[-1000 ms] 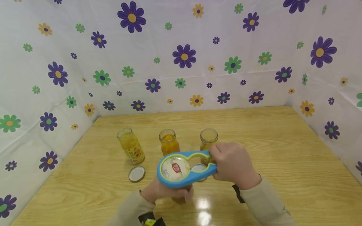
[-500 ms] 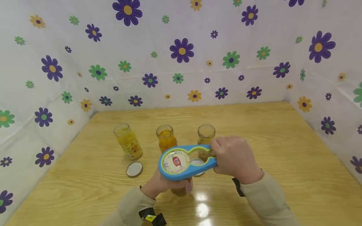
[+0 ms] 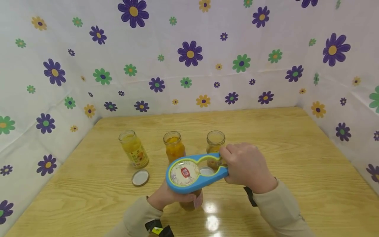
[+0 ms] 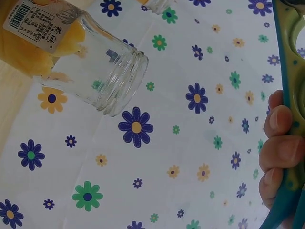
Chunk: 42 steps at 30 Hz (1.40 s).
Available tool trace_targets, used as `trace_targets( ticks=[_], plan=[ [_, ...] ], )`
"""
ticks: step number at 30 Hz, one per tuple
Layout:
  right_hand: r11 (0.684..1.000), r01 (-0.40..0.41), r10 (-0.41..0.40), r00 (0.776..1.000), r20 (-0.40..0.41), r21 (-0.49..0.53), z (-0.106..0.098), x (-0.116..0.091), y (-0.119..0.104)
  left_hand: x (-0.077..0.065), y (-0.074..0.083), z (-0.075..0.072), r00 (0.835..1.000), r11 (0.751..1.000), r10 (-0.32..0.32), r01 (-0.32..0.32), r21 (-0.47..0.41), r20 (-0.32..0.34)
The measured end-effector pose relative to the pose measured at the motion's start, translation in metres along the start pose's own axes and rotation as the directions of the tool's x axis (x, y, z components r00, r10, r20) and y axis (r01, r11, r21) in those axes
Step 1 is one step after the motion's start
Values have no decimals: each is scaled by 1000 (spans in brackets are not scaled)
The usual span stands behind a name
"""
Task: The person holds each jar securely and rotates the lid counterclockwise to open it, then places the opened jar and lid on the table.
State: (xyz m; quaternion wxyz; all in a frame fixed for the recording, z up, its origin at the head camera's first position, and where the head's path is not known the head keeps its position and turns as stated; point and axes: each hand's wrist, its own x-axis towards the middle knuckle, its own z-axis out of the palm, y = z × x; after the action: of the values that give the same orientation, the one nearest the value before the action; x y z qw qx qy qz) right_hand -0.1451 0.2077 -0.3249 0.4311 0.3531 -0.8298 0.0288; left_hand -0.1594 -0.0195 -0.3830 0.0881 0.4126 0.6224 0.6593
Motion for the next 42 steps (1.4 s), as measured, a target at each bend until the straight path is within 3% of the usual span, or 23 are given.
trace_targets(
  ticks=[6,10,18,22,31,36,42],
  plan=[
    [1000,2,-2,1000,15,26,-1,1,-1,-1,4,0,998,996,-42,46,-83,55],
    [999,6,-7,999,33,38,-3,1,-1,-2,4,0,995,991,-35,48,-128,98],
    [999,-2,-5,993,119,52,-8,2,-2,-4,0,-3,984,986,-38,65,-154,172],
    [998,12,-19,992,122,61,-10,3,-3,-6,-1,-5,976,981,-27,68,-183,217],
    [996,40,-49,991,128,76,-12,3,-4,-9,0,-7,945,959,-52,138,-249,323],
    [995,49,-60,990,128,85,-12,3,-3,-10,3,-6,936,953,-72,166,-252,345],
    [994,52,-64,990,129,94,-13,3,-3,-8,6,-4,933,939,-33,152,-308,358]
  ],
)
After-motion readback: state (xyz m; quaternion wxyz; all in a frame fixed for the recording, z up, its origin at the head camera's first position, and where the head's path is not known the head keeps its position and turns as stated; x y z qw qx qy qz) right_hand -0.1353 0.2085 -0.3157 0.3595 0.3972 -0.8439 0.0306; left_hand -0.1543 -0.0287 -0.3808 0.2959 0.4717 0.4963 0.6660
